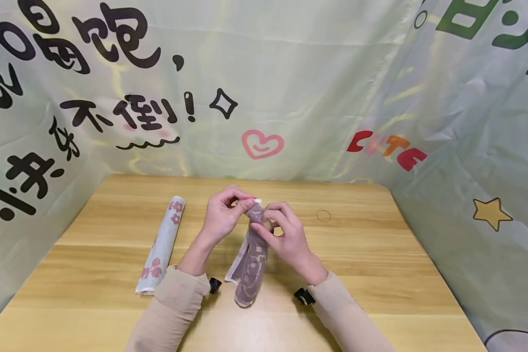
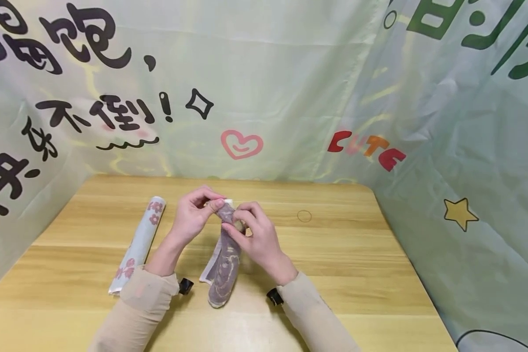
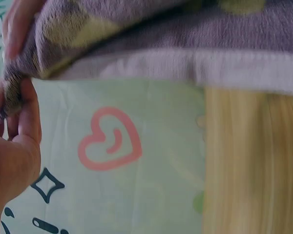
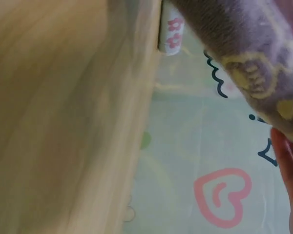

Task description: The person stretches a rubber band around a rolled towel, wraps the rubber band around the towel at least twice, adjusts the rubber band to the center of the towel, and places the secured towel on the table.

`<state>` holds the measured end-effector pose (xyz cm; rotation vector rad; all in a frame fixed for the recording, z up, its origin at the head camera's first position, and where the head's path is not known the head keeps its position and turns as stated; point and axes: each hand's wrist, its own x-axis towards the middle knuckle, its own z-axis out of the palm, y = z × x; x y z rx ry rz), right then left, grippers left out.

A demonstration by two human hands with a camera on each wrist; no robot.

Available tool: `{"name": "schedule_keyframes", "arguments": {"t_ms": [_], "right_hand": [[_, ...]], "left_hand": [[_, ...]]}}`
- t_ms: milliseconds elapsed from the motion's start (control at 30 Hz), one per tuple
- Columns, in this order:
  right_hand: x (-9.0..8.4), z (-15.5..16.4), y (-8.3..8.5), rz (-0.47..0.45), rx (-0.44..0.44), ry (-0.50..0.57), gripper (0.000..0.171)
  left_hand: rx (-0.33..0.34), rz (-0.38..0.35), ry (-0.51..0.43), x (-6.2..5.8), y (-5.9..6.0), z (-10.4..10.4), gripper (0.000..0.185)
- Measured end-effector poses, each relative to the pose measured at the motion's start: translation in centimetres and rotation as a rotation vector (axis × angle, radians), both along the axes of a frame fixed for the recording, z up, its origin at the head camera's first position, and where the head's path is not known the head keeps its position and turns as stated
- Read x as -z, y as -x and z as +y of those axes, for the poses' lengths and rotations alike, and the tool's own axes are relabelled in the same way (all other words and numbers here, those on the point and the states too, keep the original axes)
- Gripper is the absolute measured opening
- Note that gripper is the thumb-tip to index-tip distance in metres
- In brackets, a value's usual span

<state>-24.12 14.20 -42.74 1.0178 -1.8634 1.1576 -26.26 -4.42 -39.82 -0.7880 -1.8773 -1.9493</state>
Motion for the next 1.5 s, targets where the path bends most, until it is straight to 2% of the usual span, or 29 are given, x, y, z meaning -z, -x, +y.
{"name": "schedule_keyframes", "arguments": {"t_ms": [100,233,333,467,567,667,833,933,1033,1133,1267,1500], "right_hand": [[-0.3,0.1,-0.2,-0.099,-0.072,0.060,0.022],[-0.6,0.4,-0.6,-0.288,-0.112,0.124,0.035],[-0.8,0.5,-0.8,-0.405,-0.139,0.126,0.041],[-1.2,0.6,-1.0,-0.468,-0.187,0.132,0.038],[-1.5,0.5,-1.3,-0.493,-0.183,0.160,0.033],[-1.6,0.4,-1.4,-0.430,-0.140,0.148,0.036],[-1.3,0.2,-0.7,-0.173,-0.077,0.072,0.043],[-0.9,0.2,-0.3,-0.052,-0.047,0.021,0.038],[-0.7,0.2,-0.1,0.028,-0.019,-0.031,0.028],[-0.6,0.1,0.0,0.052,-0.014,-0.059,0.023],[-0.7,0.0,-0.1,0.040,-0.004,-0.077,0.026],[-1.1,0.0,-0.4,0.055,0.036,-0.098,0.030]], "left_hand": [[0.025,0.025,-0.016,-0.3,0.1,-0.6,0.007],[0.059,0.063,-0.060,-0.8,-0.1,-0.8,0.013],[0.091,0.062,-0.103,-1.0,-0.1,-0.9,0.020],[0.117,0.032,-0.142,-1.1,-0.2,-1.0,0.025],[0.120,0.038,-0.099,-1.4,-0.4,-1.3,0.021],[0.121,0.041,0.007,-1.8,-0.5,-1.5,0.020],[0.113,0.006,0.202,-2.3,-0.4,-2.2,0.026],[0.110,-0.024,0.303,-2.3,-0.2,-2.8,0.029],[0.128,-0.051,0.367,-2.3,-0.1,-3.4,0.031],[0.139,-0.061,0.374,-2.1,0.0,-3.7,0.026],[0.127,-0.074,0.325,-2.0,0.1,-3.6,0.014],[0.168,-0.107,0.274,-1.9,-0.1,-2.9,0.006]]}}
